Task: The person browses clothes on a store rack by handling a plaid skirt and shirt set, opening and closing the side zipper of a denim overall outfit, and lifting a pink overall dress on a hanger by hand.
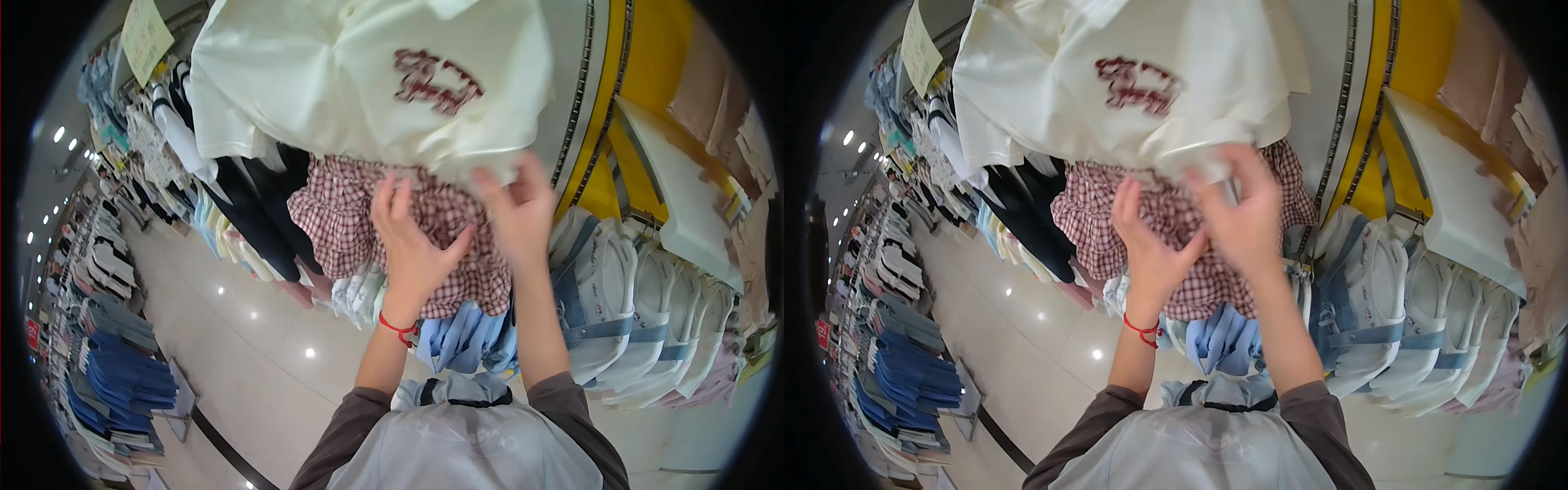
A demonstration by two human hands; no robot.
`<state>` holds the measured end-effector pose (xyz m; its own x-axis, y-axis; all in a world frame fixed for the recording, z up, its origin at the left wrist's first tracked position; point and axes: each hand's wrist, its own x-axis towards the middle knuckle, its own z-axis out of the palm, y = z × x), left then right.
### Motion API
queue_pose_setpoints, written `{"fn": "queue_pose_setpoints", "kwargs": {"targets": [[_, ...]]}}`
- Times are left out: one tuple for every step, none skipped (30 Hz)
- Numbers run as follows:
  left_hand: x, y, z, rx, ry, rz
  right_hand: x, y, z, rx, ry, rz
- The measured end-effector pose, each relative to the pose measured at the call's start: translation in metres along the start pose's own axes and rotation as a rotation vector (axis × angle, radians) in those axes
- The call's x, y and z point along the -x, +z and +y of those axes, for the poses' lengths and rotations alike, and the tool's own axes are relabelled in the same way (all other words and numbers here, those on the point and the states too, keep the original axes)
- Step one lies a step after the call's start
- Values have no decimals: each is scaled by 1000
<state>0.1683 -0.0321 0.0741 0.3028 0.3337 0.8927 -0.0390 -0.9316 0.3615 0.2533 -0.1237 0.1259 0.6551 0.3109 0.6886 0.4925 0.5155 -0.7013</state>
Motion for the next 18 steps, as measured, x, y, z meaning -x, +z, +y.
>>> {"fn": "queue_pose_setpoints", "kwargs": {"targets": [[-6,-3,0,10,-13,34,10,21,-17,-30,7,-56],[-10,-5,-1,19,-26,57,16,34,-21,100,-157,-204],[-12,-12,-2,37,-52,76,23,46,-25,203,-338,-334],[-16,-22,-7,64,-82,89,26,60,-33,220,-443,-436],[-16,-29,-10,96,-113,80,28,73,-40,237,-550,-538],[-16,-38,-14,133,-146,63,33,85,-43,188,-562,-552],[-14,-44,-17,171,-180,47,38,97,-44,138,-576,-566],[-12,-55,-21,213,-217,28,43,104,-43,86,-590,-581],[-10,-63,-25,249,-251,8,47,111,-40,56,-587,-585],[-10,-72,-29,280,-280,-7,50,118,-37,27,-584,-592],[-7,-78,-31,301,-300,-21,52,123,-35,-3,-578,-600],[-6,-86,-33,316,-315,-34,52,125,-36,-36,-577,-618],[-3,-91,-35,331,-332,-41,51,126,-36,-66,-577,-640],[-3,-97,-38,340,-346,-47,49,126,-36,-93,-575,-664],[-2,-104,-40,350,-358,-55,49,128,-37,-106,-574,-684],[-1,-108,-41,355,-365,-59,49,129,-37,-120,-570,-702],[0,-111,-42,359,-372,-67,50,129,-37,-133,-563,-719],[-1,-113,-43,360,-374,-71,50,130,-38,-131,-566,-716]]}}
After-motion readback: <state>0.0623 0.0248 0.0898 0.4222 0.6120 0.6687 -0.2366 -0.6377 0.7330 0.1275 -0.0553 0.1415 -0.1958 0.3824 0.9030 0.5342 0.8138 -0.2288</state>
